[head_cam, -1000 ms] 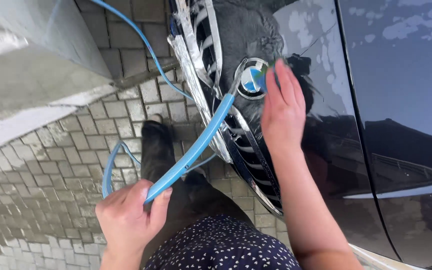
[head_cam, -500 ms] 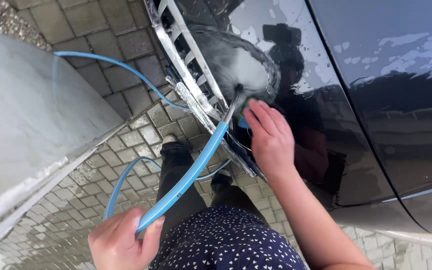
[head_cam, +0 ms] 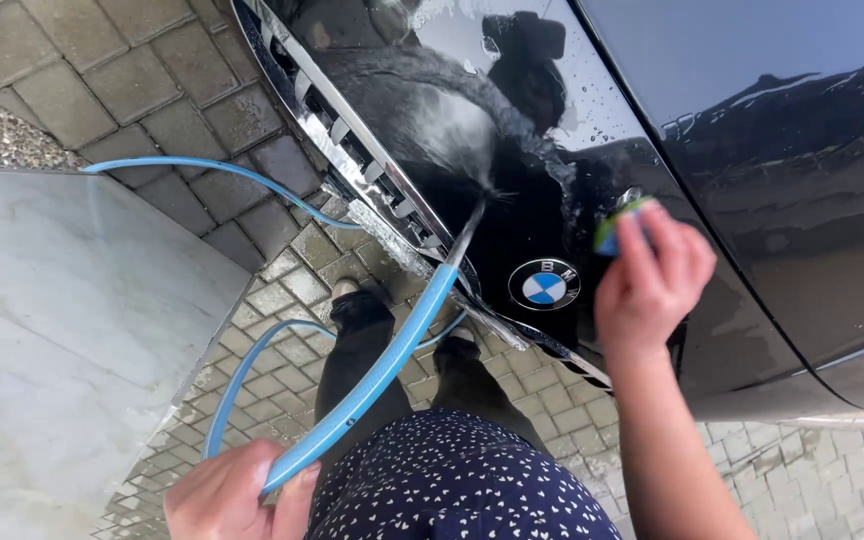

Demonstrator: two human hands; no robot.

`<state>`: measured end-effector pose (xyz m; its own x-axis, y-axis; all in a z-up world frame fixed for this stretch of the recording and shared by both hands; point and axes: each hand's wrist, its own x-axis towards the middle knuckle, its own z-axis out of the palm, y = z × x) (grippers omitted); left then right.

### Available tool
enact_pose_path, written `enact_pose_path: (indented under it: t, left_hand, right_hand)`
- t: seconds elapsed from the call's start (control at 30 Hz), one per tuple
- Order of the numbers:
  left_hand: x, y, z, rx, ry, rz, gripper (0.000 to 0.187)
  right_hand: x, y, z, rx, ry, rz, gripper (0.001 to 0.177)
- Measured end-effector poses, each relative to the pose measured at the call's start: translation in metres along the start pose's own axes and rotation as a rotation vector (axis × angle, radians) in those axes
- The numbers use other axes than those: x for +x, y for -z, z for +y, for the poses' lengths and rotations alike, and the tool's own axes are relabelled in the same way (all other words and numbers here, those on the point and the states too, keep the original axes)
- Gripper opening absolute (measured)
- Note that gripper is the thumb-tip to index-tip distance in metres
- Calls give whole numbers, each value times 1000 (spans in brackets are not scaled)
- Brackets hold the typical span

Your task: The person washes a black car using a blue hose and a sponge, scrubbing the front bumper and grille then rinsing the hood, front wheel, and side windows with water.

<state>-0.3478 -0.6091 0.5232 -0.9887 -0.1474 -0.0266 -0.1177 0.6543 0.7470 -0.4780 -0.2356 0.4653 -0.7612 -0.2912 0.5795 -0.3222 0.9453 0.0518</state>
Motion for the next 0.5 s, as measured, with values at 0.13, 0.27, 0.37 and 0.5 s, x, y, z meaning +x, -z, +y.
enact_pose_path:
  t: [0.13,0.27,0.37,0.5]
  left_hand:
    - [13,-2,-7,-24,-12,-29,44]
    - [22,-6,-5,-33,-37,9,43]
    - [21,-9,-9,-44,-25,57,43]
    - [10,-19,-29,4,-12,120,41]
  right_hand:
    - [24,-30,-24,52,-26,27,26]
    - [72,-69,-64,61,52,-67,36]
    - [108,-101,-83,-115,6,-237,51]
    - [151,-111,-136,-351,139,-609,59]
